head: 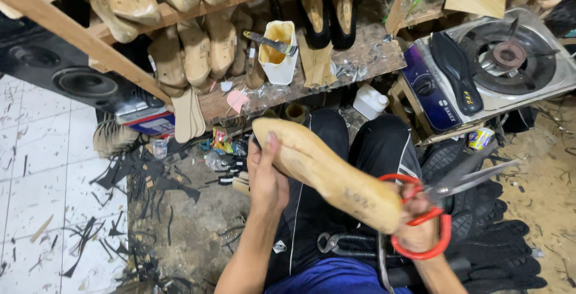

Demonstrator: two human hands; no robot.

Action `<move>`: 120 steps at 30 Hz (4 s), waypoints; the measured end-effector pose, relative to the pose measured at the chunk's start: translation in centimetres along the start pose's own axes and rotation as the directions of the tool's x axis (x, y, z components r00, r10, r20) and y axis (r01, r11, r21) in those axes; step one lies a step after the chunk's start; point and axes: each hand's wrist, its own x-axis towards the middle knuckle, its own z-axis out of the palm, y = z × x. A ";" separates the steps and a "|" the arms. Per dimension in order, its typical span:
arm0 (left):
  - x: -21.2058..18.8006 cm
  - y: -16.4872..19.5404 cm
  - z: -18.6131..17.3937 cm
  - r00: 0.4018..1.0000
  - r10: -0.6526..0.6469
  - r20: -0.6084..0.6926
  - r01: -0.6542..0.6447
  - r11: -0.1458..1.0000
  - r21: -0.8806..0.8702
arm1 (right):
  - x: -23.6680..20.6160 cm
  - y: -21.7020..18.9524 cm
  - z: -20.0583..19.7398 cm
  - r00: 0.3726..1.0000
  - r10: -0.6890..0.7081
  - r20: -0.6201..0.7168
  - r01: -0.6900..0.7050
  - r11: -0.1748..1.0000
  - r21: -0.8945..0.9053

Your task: The person cuts a strip of stiffener material with scissors, then works a black shoe upper over a wooden shoe last on their lap, tucking and pressing the material and hammering it in place. They then pull the wooden last out of the shaped shoe and set it aside.

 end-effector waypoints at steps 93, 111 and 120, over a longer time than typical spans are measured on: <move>0.0 -2.6 1.0 0.990 -0.102 0.099 0.106 0.994 -0.039 | 27.9 -3.2 -2.8 0.987 -0.083 -0.136 -0.105 0.298 -0.949; 2.2 -3.1 0.1 0.982 -0.189 0.022 0.189 0.959 -0.208 | 34.3 -1.5 -0.6 0.992 -0.026 0.122 0.118 0.517 -0.848; -1.8 -8.7 4.7 0.994 -0.109 -0.026 0.106 0.989 -0.099 | 11.3 -4.0 7.1 0.966 0.243 -0.086 -0.243 0.749 -0.616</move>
